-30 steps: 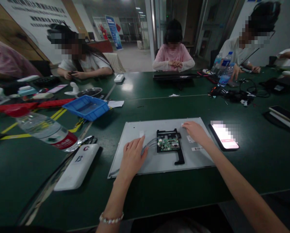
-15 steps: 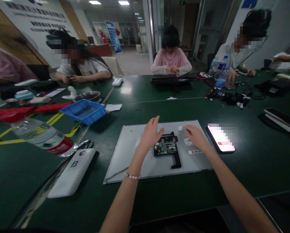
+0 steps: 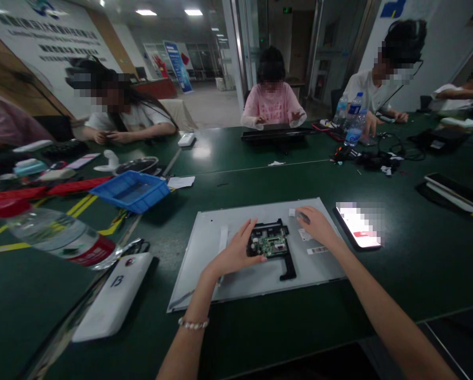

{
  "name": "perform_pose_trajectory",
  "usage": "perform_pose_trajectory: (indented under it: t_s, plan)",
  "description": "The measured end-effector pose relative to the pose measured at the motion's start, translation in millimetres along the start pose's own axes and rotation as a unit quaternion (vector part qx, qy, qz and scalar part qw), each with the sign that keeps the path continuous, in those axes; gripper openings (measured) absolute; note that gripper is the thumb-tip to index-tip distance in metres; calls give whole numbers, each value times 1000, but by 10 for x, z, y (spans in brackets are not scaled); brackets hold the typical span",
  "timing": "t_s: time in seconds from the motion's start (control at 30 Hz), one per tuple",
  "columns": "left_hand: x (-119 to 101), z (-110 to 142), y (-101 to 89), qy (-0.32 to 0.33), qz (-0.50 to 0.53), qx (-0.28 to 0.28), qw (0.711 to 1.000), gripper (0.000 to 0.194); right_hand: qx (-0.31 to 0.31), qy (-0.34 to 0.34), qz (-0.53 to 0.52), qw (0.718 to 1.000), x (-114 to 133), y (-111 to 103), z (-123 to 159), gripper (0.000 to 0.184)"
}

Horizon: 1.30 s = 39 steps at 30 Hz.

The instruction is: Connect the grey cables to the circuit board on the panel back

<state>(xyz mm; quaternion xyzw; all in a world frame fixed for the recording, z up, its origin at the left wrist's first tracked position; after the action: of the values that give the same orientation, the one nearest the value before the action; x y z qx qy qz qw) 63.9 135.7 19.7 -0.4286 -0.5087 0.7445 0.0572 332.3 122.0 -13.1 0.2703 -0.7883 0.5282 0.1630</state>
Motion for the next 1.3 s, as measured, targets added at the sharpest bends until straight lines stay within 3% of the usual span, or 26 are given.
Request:
perform_pose_trajectory:
  t_s: [0.2, 0.43, 0.63, 0.93, 1.07, 1.3]
  plan:
    - [23, -19, 11, 10, 3, -18, 1000, 102, 27, -13, 33, 999, 59, 32, -63, 35]
    - [2, -13, 2, 10, -4, -33, 999, 101, 73, -23, 106, 991, 129, 125, -165, 26]
    - [-2, -23, -1, 28, -1, -44, 999, 100, 39, -15, 128, 991, 374, 9, -237, 26]
    - [3, -50, 11, 67, 1, -69, 995, 103, 130, -91, 153, 975, 1019, 522, -457, 25]
    - [15, -53, 23, 65, -5, -68, 996, 104, 147, -91, 142, 975, 1078, 633, -411, 25]
    - [20, -54, 37, 66, -13, -62, 996, 103, 154, -95, 120, 976, 1053, 630, -373, 28]
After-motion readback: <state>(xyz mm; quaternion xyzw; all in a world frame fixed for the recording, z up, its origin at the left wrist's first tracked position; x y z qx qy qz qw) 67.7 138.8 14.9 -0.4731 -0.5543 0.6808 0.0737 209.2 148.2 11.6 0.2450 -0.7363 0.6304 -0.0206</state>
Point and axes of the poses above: each hand's wrist, its own z-axis away from the middle knuckle, its own y-axis out of the palm, x = y × z, the point moved 5 cm from there along -z, towards the middle knuckle, and after that the axes turned 3 degrees about -y, right-handed, at the moved point
